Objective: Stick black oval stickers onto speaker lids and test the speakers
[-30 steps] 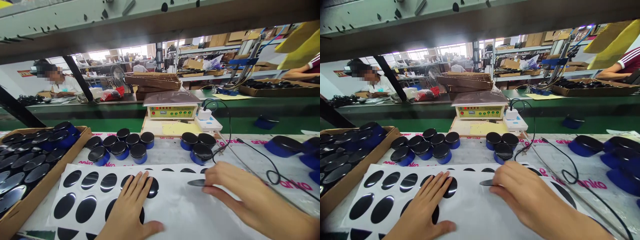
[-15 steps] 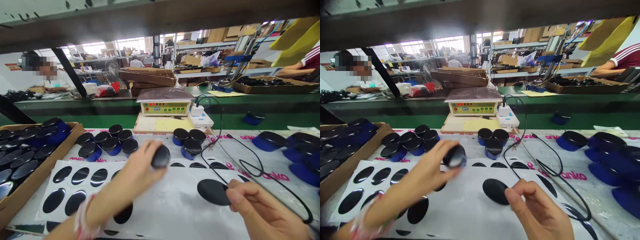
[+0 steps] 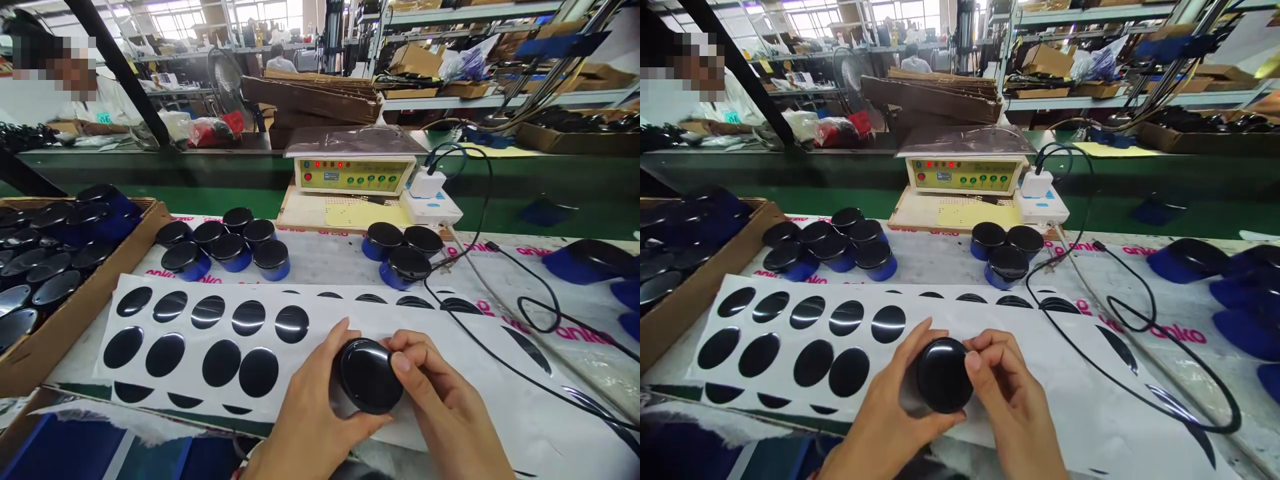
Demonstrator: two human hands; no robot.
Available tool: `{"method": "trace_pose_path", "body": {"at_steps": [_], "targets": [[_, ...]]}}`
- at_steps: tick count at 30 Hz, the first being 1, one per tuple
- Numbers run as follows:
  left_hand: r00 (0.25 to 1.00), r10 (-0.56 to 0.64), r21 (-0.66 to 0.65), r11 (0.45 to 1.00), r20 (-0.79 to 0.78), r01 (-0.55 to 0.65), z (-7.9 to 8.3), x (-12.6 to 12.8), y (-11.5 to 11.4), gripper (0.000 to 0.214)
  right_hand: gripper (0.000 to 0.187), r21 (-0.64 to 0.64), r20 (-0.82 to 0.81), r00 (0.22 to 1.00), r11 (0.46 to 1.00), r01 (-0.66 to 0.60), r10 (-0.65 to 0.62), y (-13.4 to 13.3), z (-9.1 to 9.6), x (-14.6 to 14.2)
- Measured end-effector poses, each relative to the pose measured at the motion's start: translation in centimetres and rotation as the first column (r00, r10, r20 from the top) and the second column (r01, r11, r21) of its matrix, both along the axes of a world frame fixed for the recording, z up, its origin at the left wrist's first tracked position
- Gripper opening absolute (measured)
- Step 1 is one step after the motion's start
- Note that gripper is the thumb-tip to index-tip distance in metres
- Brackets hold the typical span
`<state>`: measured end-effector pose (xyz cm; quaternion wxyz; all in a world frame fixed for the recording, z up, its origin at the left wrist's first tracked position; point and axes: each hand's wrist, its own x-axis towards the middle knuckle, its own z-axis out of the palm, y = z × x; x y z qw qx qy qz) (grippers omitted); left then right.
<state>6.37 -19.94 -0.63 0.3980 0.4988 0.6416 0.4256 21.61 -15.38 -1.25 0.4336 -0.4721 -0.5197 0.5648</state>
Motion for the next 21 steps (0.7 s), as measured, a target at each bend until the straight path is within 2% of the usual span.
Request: {"method": "trace_pose_path", "body": {"at_steps": [10, 18, 21], "targets": [[0.991, -0.059, 0.116, 0.991, -0.119, 0.073, -0.9, -0.2, -0.2, 0.095, 0.022, 0.189, 0.189, 0.981, 0.98, -0.066, 0.029, 0.3, 0.8, 0.0], [0.994, -0.044, 0.07, 0.996, -0.101, 0.051, -0.4, 0.0, -0.3, 0.092, 0.019, 0.298, 0.28, 0.958, 0.954, -0.02, -0.067, -0.2, 1.8, -0.7], [0.994, -0.034, 0.058, 0.997, -0.106, 0.04, -0.4, 0.0, -0.4, 0.089, 0.02, 0.29, 0.286, 0.954, 0.957, 0.004, -0.09, -0.4, 2.1, -1.0]]}}
